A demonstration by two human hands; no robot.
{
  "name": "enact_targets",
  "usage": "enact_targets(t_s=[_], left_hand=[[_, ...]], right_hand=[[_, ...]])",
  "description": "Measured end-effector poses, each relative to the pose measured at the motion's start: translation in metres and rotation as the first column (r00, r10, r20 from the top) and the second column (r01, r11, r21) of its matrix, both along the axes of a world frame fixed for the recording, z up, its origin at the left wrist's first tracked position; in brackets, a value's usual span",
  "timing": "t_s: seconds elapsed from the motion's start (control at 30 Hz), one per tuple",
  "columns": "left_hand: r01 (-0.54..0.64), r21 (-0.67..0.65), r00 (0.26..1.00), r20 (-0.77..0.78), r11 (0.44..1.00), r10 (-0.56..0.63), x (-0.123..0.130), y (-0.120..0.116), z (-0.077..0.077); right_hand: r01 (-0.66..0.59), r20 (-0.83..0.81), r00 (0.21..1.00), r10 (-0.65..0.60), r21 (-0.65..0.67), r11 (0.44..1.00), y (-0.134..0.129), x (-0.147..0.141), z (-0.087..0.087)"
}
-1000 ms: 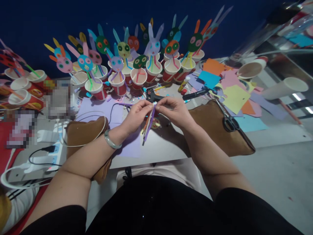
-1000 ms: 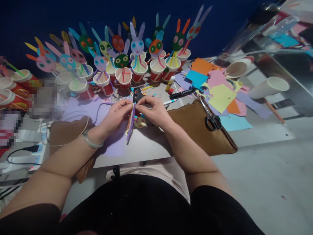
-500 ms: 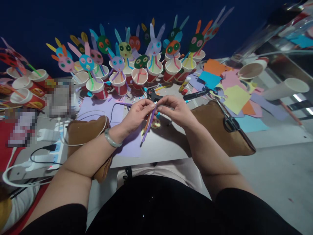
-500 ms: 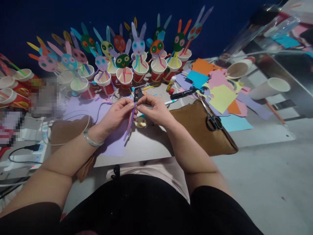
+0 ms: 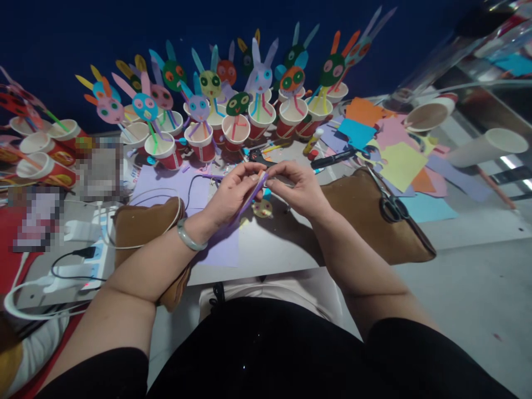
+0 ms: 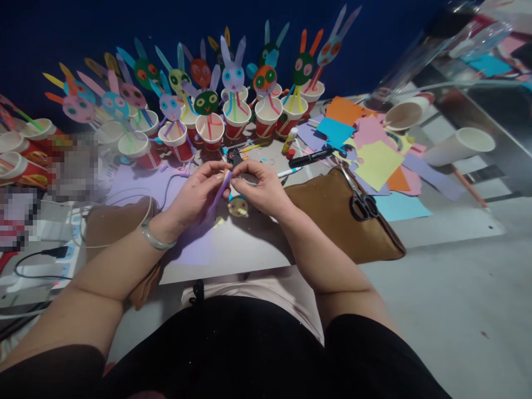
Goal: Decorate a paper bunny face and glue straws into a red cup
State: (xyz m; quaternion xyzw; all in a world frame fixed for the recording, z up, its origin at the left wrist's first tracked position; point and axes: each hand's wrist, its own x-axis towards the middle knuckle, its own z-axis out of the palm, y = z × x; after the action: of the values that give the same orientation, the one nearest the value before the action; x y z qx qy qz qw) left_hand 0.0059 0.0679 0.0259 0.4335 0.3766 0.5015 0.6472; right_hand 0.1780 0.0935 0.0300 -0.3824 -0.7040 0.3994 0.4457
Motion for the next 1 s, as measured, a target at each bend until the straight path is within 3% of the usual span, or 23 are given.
enact_targets(t_s=[0.17,0.27,0.37,0.57,0.7,0.87,1.0], left_hand=[[-0.104,0.143,0.982,-0.14,0.984,0.124,-0.002,0.003,-0.009],[-0.132,0.316,0.933,-0.281,0.94,0.225,-0.004,0.004,-0.011],[-0.125,0.406,0.905,-0.328,0.905,0.272,-0.005,0.004,-0.014],[-0.093,0.412,0.907,-0.34,0.906,0.247,-0.008,0.006,-0.023],[-0.106,0.437,0.869,-0.396,0.893,0.297,-0.011,0.006,-0.019],[-0.133,0.423,0.847,-0.421,0.896,0.324,-0.01,0.002,-0.009],[-0.165,0.37,0.874,-0.375,0.914,0.31,-0.007,-0.001,-0.005]], right_hand=[[0.008,0.027,1.0,-0.01,0.046,0.999,-0.002,-0.002,-0.003],[0.023,0.034,0.999,-0.027,0.102,0.995,-0.001,-0.003,-0.006],[0.04,0.049,0.998,-0.049,0.16,0.986,0.0,-0.003,-0.007],[-0.039,0.152,0.988,0.008,0.207,0.978,-0.001,-0.001,-0.008],[-0.081,0.193,0.98,0.039,0.217,0.973,-0.001,-0.001,-0.009],[-0.035,0.119,0.993,0.016,0.159,0.987,-0.003,-0.005,-0.011],[0.015,0.165,0.985,-0.055,0.23,0.973,-0.006,-0.005,-0.009]])
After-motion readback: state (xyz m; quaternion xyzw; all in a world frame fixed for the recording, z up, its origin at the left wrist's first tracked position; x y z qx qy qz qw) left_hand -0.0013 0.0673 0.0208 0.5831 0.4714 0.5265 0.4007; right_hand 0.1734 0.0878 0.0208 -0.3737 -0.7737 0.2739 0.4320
